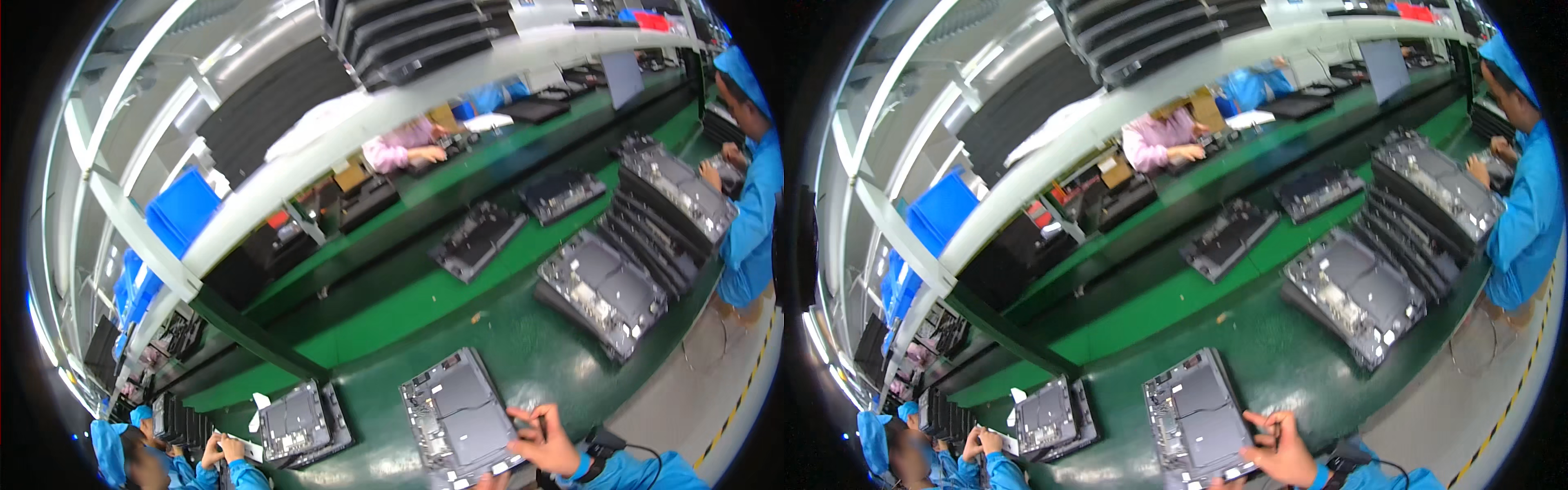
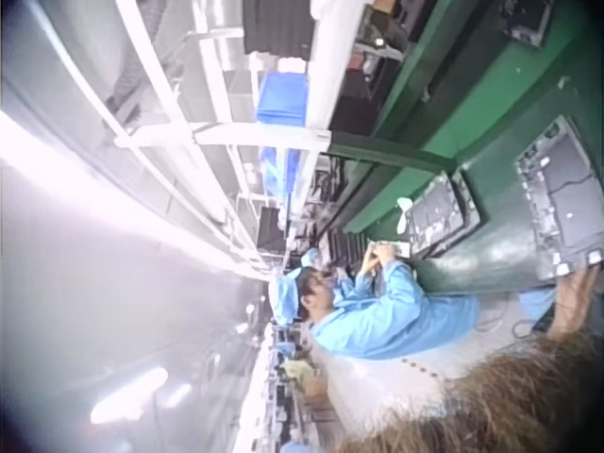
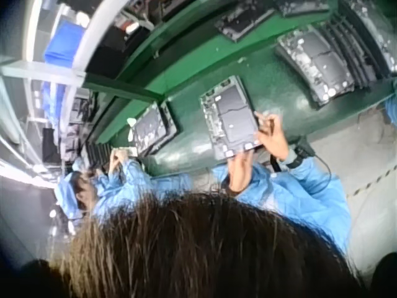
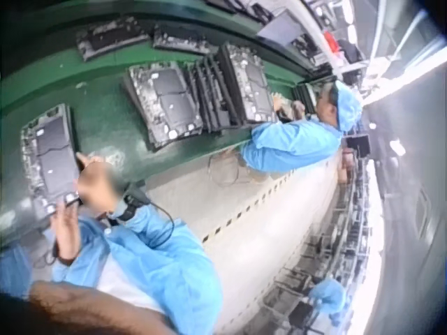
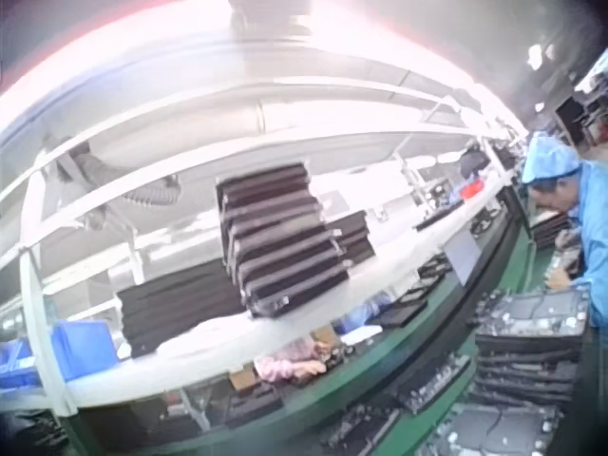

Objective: Assembling the internal components of an electronic tablet, including connecting ribbon cables using tweezers.

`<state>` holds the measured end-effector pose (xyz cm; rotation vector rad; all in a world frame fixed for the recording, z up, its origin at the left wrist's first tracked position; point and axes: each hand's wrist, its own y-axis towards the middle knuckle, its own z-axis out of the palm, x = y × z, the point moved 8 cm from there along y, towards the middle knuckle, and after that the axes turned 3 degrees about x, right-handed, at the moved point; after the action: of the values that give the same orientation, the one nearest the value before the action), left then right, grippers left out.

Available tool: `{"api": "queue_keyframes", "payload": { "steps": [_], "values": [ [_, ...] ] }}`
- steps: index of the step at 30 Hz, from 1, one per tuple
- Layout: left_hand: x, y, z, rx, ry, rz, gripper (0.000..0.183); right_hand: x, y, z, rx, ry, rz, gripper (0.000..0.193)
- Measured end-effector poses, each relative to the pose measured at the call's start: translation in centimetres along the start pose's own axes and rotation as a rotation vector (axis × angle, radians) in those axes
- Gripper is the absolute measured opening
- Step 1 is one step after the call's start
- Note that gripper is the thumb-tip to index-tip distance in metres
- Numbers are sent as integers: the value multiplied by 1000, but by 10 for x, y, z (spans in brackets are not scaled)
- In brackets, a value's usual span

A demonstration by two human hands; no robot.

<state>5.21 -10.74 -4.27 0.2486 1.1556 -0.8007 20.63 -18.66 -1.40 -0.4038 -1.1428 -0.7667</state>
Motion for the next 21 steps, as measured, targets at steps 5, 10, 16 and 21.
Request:
{"api": "queue_keyframes", "payload": {
  "steps": [5, 10, 16, 21],
  "values": [
    [14, -77, 31, 582, -115, -561, 40, 29, 20, -30, 352, -86, 125, 34],
    [-106, -9, -7, 432, 748, 228, 20, 51, 77, -44, 483, -326, 141, 26],
    [-153, 128, -14, 490, 1379, 743, 43, 50, 153, -14, 542, -783, -73, 22],
    [-131, 151, -8, 690, 1327, 642, 18, 62, 172, -1, 372, -1092, -236, 19]
  ]
}}
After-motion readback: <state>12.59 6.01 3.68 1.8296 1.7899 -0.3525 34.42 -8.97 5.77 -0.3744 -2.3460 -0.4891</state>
